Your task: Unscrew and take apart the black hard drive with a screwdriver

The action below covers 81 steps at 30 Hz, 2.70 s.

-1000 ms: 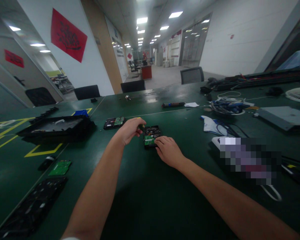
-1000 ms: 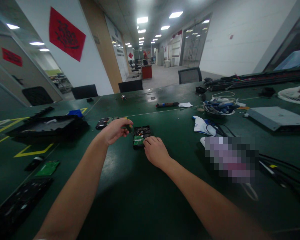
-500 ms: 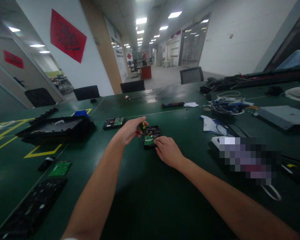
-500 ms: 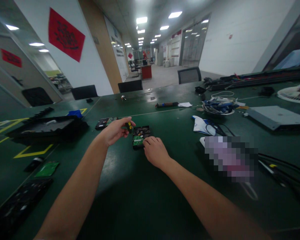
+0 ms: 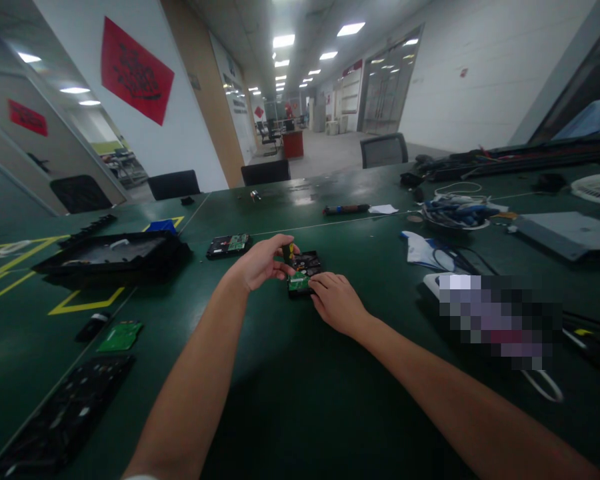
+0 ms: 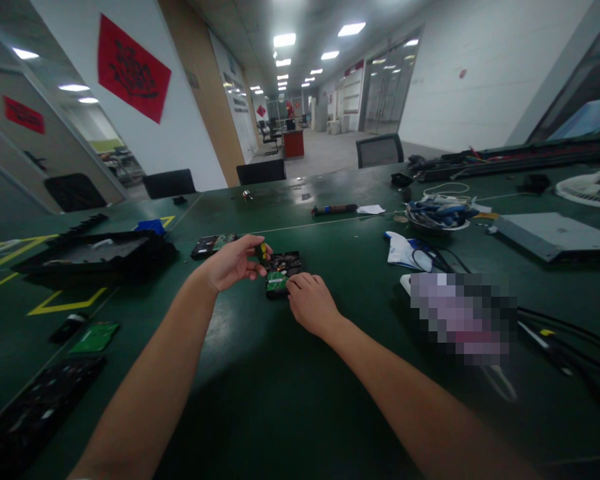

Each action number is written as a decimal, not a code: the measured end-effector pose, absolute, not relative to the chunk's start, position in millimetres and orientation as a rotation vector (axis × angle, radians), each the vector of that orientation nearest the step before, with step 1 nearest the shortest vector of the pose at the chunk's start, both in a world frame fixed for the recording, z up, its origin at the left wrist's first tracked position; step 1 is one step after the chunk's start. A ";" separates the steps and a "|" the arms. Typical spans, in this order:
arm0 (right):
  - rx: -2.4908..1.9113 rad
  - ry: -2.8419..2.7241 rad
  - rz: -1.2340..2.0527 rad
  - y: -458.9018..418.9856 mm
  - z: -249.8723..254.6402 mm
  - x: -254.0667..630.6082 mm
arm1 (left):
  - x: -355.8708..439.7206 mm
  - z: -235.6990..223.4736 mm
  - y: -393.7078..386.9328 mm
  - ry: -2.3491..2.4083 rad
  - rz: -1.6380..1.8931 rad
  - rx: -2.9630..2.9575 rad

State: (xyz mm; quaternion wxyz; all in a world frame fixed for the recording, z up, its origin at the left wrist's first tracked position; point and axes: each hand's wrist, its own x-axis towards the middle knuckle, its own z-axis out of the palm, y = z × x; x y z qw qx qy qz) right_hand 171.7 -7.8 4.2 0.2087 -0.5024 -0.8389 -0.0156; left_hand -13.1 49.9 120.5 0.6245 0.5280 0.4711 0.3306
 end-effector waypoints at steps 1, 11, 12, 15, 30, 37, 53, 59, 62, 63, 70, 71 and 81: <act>-1.397 -2.332 -0.044 -7.7 4.2 171.7 | -13.5 120.8 49.6 1.084 0.761 1.221; -1.420 -2.334 -0.014 -8.3 6.2 171.4 | -11.7 120.6 52.6 1.084 0.745 1.153; -1.416 -2.333 -0.016 -8.1 5.8 171.4 | -11.9 120.2 52.9 1.084 0.747 1.153; -1.404 -2.328 -0.017 -7.6 5.1 171.7 | -13.6 119.7 52.5 1.092 0.757 1.162; -1.418 -2.328 0.005 -8.0 6.1 172.0 | -16.8 117.9 52.8 1.116 0.680 1.238; -1.421 -2.330 -0.001 -7.4 5.5 171.7 | -19.7 115.7 54.5 1.088 0.660 1.259; -1.419 -2.323 -0.015 -7.4 4.7 171.6 | -22.3 115.9 57.2 1.157 0.691 1.307; -1.436 -2.323 0.014 -9.2 8.3 171.2 | -20.2 118.8 53.8 1.162 0.714 1.284; -1.429 -2.322 0.012 -9.6 8.8 171.4 | -19.4 121.5 51.0 1.117 0.698 1.215; -1.423 -2.320 0.006 -9.6 8.6 171.5 | -19.2 122.0 50.4 1.097 0.687 1.194; -1.411 -2.321 -0.018 -7.6 4.8 171.3 | -18.8 120.1 52.1 1.069 0.623 1.197; -1.410 -2.323 -0.021 -7.3 4.4 171.3 | -19.0 119.8 52.3 1.076 0.630 1.206; -1.409 -2.327 -0.019 -8.3 6.5 171.8 | -21.1 118.9 55.0 1.140 0.686 1.270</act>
